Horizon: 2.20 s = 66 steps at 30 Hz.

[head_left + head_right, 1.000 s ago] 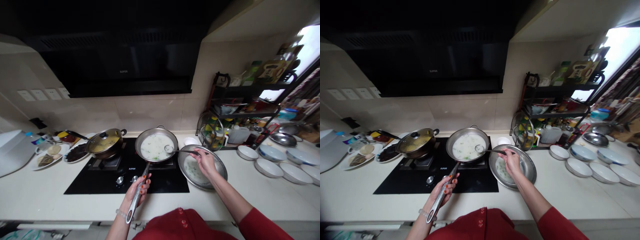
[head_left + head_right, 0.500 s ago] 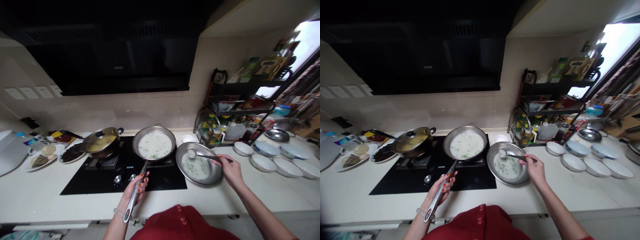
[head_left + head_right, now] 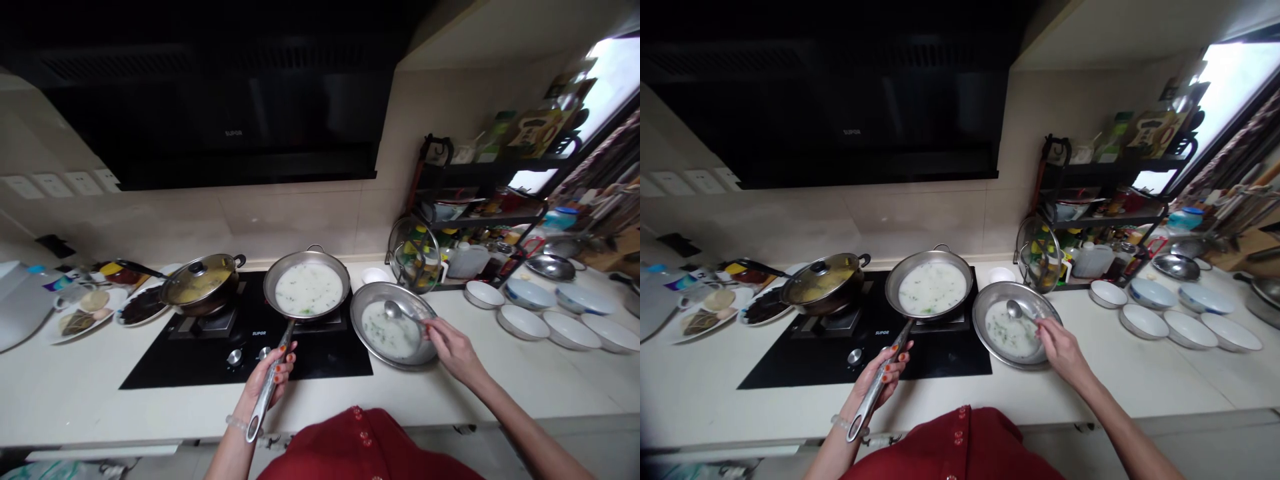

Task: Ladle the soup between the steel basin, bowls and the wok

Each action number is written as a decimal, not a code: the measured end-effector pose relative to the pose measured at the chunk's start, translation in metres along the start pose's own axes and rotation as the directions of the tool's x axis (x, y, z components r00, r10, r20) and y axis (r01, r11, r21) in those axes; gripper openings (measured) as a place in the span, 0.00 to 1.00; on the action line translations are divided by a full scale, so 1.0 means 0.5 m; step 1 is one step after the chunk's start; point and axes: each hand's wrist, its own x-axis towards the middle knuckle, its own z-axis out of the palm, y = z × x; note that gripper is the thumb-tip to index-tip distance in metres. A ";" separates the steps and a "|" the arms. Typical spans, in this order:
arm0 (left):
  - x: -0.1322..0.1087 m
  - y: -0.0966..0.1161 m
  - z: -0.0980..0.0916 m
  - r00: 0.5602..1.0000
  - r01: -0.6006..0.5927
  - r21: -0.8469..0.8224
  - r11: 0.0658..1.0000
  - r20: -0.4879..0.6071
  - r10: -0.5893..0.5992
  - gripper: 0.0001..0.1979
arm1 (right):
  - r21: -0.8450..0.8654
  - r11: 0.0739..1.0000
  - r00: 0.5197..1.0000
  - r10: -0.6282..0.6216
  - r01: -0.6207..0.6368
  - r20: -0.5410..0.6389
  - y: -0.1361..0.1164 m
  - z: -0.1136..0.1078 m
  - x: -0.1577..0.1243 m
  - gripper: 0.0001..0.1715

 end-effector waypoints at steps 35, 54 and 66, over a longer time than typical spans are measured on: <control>-0.001 -0.002 0.014 0.999 0.024 -0.011 1.000 -0.021 -0.024 0.12 | 0.687 0.665 0.865 0.491 -0.294 -0.105 -0.068 0.292 0.155 0.06; -0.007 -0.004 0.020 0.999 -0.003 -0.015 1.000 -0.052 0.002 0.12 | 0.646 0.714 0.887 0.445 -0.268 -0.124 -0.070 0.274 0.139 0.09; -0.005 -0.003 0.015 0.999 -0.001 -0.023 1.000 -0.037 0.001 0.13 | 0.807 0.536 0.852 0.518 -0.247 -0.083 -0.086 0.251 0.139 0.04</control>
